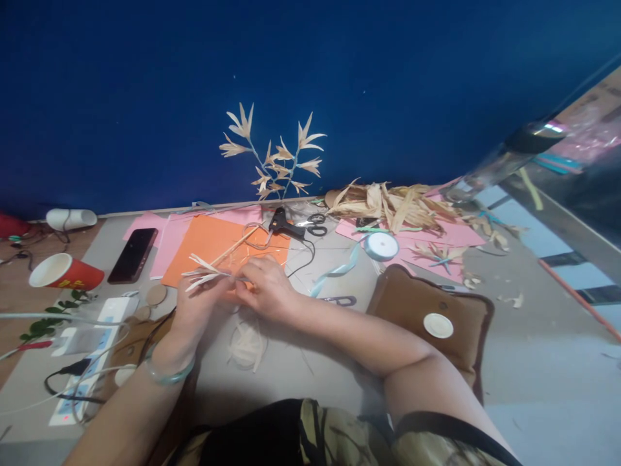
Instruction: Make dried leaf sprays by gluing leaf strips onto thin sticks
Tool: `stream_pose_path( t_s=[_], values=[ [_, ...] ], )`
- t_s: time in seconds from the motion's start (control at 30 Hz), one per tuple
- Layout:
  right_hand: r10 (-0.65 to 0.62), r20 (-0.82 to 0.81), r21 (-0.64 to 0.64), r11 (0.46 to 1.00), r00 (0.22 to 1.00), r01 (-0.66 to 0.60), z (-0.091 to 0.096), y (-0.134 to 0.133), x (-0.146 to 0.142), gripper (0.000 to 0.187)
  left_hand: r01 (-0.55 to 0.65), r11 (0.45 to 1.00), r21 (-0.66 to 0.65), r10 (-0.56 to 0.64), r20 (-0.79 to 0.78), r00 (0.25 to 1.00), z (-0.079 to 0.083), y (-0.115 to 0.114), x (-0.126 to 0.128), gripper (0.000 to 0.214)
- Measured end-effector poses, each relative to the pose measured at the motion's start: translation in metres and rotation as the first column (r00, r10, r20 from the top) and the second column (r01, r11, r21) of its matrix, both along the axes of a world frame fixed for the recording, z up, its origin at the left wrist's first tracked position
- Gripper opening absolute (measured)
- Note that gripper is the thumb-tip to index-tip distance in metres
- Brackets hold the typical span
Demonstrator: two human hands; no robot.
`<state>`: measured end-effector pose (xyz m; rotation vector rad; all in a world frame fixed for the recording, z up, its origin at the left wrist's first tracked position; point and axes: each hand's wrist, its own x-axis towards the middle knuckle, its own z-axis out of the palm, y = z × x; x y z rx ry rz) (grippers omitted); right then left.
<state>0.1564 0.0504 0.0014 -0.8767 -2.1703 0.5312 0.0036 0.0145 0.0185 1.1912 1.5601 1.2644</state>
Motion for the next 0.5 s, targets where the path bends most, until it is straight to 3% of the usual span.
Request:
stream_pose_path(
  t_s=[0.33,0.5],
  values=[
    [0.015,-0.040,0.052,0.999,0.999,-0.013,0.0011,0.0012,0.0010,0.004,0.048,0.998,-0.042,-0.046,0.049,0.998,0.0010,0.0002,-0.0015,0.013],
    [0.011,-0.069,-0.037,0.999,0.998,-0.013,0.0067,0.0001,0.0028,0.003,0.072,0.996,-0.049,-0.064,0.151,0.987,0.0039,-0.0014,-0.0010,0.006]
  ],
)
